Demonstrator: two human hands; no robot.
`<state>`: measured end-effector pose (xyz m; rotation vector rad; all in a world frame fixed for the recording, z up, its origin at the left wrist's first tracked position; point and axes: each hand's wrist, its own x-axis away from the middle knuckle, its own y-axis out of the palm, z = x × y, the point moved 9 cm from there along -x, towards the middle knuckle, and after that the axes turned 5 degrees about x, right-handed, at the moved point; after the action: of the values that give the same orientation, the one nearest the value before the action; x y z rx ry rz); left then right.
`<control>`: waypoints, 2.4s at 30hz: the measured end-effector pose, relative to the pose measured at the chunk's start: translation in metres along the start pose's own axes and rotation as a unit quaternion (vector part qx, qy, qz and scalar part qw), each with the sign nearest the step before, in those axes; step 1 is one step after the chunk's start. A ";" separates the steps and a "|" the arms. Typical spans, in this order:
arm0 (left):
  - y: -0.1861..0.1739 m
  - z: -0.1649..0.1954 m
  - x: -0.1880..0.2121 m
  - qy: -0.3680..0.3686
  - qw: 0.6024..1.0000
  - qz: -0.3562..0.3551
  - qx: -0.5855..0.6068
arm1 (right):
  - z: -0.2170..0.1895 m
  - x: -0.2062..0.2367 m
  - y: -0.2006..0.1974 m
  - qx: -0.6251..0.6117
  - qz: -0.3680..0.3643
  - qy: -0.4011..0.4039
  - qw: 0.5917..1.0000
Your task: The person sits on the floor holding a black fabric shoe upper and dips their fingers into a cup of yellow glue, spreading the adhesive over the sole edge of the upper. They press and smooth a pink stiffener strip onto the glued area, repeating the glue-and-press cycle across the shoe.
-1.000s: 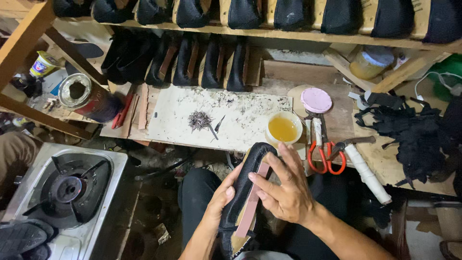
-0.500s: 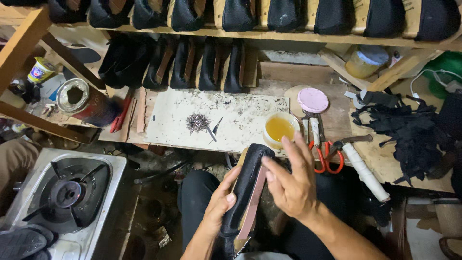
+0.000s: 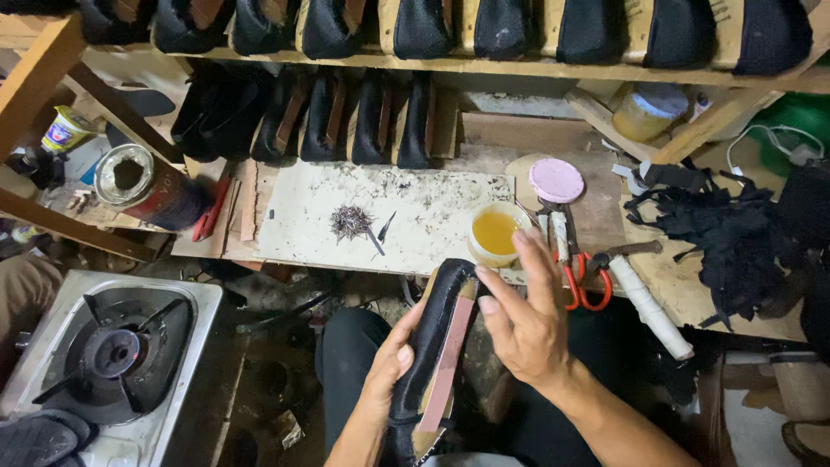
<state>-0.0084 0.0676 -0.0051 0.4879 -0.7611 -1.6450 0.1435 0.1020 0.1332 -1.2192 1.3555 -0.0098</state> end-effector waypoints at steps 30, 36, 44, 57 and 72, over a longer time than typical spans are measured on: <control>-0.036 -0.020 0.010 -0.006 0.987 0.071 0.144 | 0.125 -0.008 0.081 0.098 -0.269 0.081 0.955; -0.023 -0.001 0.010 0.046 0.998 0.046 0.024 | 0.127 0.004 0.065 0.027 -0.205 0.148 0.967; 0.008 0.009 -0.003 0.071 0.997 0.011 -0.037 | -0.022 0.037 0.022 -0.173 -0.120 -0.044 0.977; 0.014 0.012 -0.002 0.140 0.980 -0.020 -0.143 | -0.026 0.042 0.030 -0.185 -0.152 -0.007 0.971; 0.006 -0.001 -0.011 0.092 0.995 0.020 -0.042 | -0.055 0.048 0.003 -0.100 -0.065 -0.141 0.983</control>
<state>-0.0008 0.0774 -0.0022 0.5524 -0.5591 -1.5645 0.1163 0.0382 0.1104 -1.4179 1.0464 0.2059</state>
